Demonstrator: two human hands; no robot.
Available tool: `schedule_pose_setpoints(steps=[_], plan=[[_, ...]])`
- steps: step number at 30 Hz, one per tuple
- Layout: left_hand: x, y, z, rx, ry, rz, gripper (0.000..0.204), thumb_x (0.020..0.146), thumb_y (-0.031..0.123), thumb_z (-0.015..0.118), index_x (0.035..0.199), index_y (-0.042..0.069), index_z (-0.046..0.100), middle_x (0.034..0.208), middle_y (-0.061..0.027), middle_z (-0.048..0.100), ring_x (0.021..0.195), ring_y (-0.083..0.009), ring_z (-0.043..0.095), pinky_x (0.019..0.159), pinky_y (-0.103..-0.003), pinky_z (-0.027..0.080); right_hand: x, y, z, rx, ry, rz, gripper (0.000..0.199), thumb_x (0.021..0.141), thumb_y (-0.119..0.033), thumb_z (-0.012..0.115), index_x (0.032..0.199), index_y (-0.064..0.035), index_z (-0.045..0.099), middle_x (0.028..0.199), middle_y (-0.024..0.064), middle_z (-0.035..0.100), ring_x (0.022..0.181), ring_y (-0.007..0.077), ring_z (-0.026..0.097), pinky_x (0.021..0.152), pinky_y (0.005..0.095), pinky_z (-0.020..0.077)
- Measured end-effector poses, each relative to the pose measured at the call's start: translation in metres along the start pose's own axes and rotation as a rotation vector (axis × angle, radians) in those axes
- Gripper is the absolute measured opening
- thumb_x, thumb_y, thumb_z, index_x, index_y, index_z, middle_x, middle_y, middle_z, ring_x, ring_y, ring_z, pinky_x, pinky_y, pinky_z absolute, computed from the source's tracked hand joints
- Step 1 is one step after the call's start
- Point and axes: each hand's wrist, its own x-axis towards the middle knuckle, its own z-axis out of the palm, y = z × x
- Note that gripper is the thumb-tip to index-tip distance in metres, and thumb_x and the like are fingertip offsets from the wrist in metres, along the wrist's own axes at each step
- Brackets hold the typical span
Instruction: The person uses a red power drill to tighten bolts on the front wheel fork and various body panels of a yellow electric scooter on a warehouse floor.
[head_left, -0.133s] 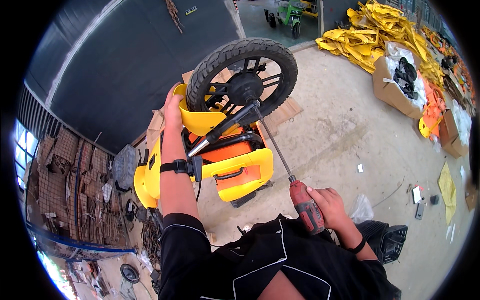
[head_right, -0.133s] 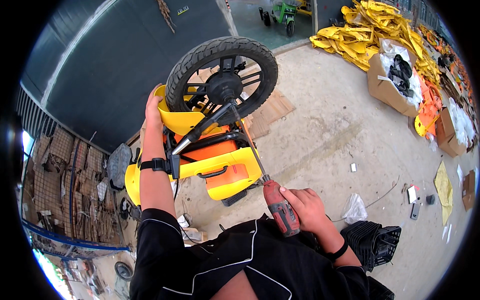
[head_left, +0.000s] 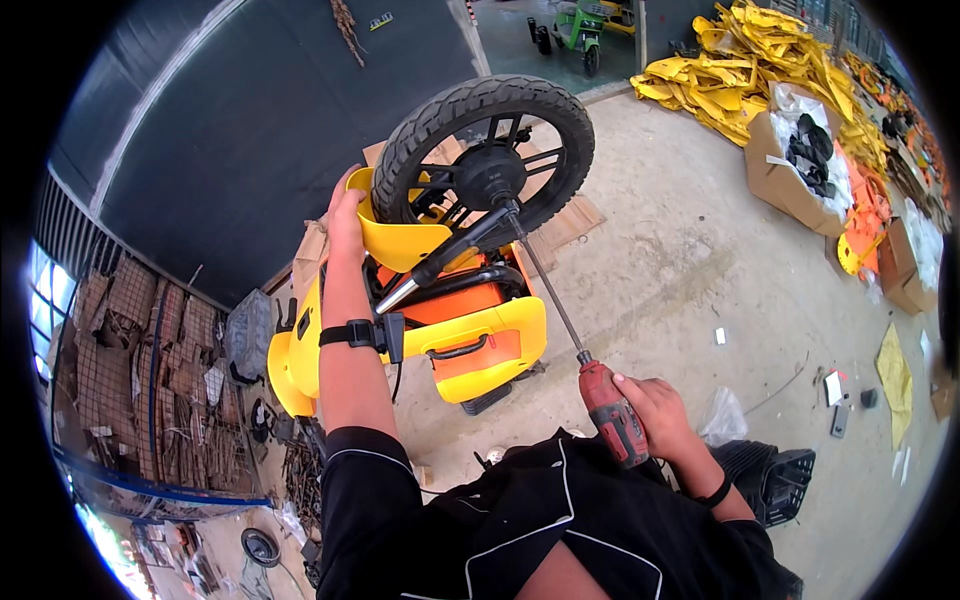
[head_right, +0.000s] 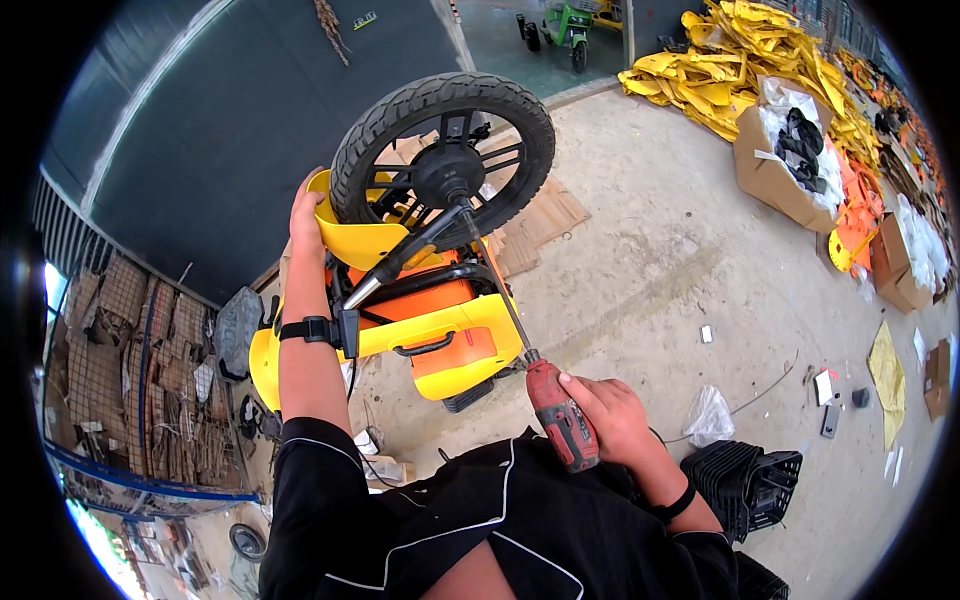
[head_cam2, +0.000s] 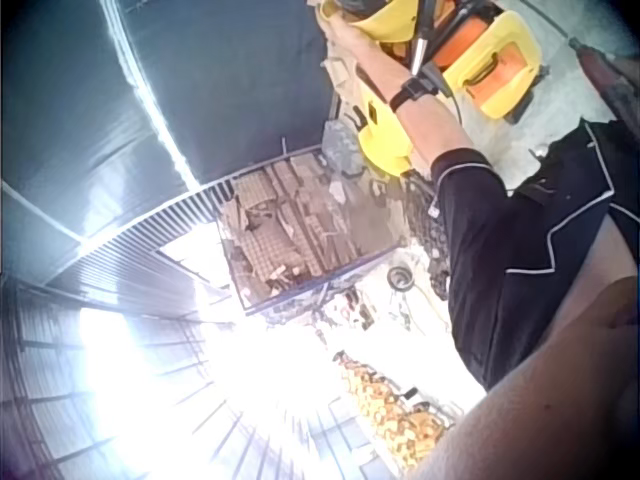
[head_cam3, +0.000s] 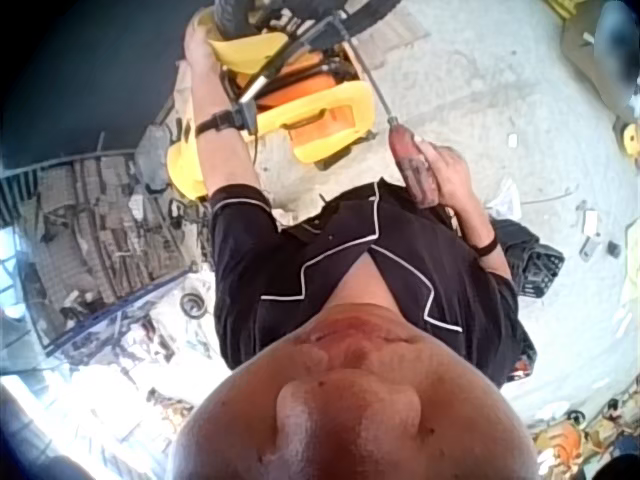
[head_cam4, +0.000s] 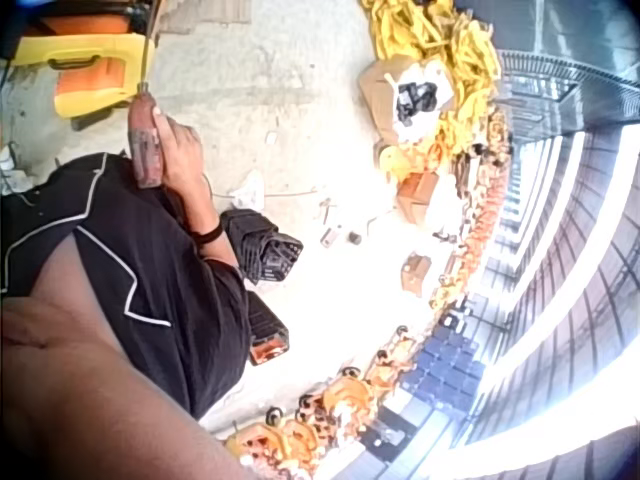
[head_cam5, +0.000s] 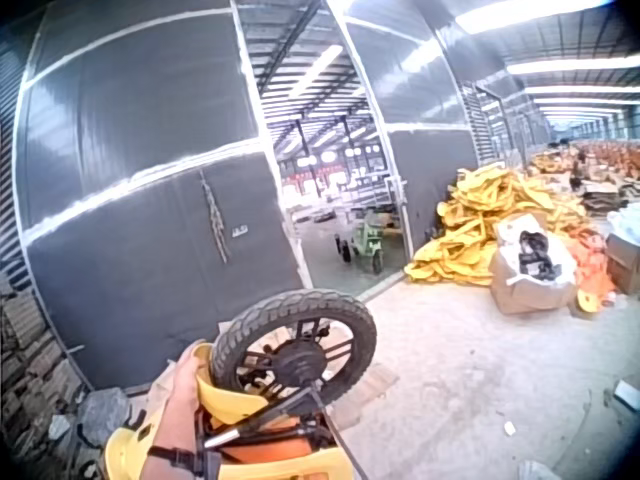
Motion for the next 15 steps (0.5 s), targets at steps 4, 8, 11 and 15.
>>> schedule_pose_setpoints(steps=[4, 8, 11, 15], plan=[[-0.0006, -0.0005, -0.0016, 0.004, 0.01, 0.009, 0.056, 0.087, 0.015, 0.047, 0.141, 0.003, 0.055, 0.135, -0.0154, 0.059, 0.124, -0.0265, 0.056, 0.107, -0.035, 0.042, -0.0023, 0.0011, 0.0023, 0.023, -0.02, 0.017, 0.079, 0.076, -0.02, 0.075, 0.147, -0.0068, 0.045, 0.11, 0.0165, 0.069, 0.092, 0.035, 0.069, 0.081, 0.0445, 0.0526], [0.0001, -0.0018, -0.0013, 0.015, 0.025, 0.003, 0.056, 0.087, 0.015, 0.048, 0.141, 0.003, 0.056, 0.134, -0.0152, 0.06, 0.123, -0.0264, 0.056, 0.107, -0.035, 0.042, -0.0017, -0.0005, 0.0041, 0.045, -0.024, 0.036, 0.082, 0.074, -0.021, 0.076, 0.148, -0.0071, 0.043, 0.109, 0.0167, 0.069, 0.09, 0.0361, 0.068, 0.081, 0.0454, 0.0526], [-0.0034, 0.0015, 0.0019, 0.043, 0.024, 0.008, 0.056, 0.087, 0.016, 0.048, 0.141, 0.004, 0.056, 0.134, -0.0153, 0.06, 0.123, -0.0263, 0.056, 0.106, -0.035, 0.042, -0.003, 0.0001, 0.005, 0.064, -0.026, 0.047, 0.085, 0.073, -0.022, 0.078, 0.149, -0.0072, 0.043, 0.107, 0.0168, 0.069, 0.09, 0.0365, 0.068, 0.081, 0.046, 0.0523], [-0.0015, -0.0006, -0.0017, 0.042, 0.006, 0.017, 0.056, 0.087, 0.016, 0.048, 0.141, 0.004, 0.055, 0.133, -0.0152, 0.06, 0.123, -0.0263, 0.056, 0.106, -0.035, 0.042, -0.0079, -0.0006, 0.0083, 0.09, -0.04, 0.111, 0.085, 0.073, -0.023, 0.079, 0.149, -0.0068, 0.043, 0.106, 0.017, 0.069, 0.089, 0.037, 0.068, 0.08, 0.0463, 0.052]])
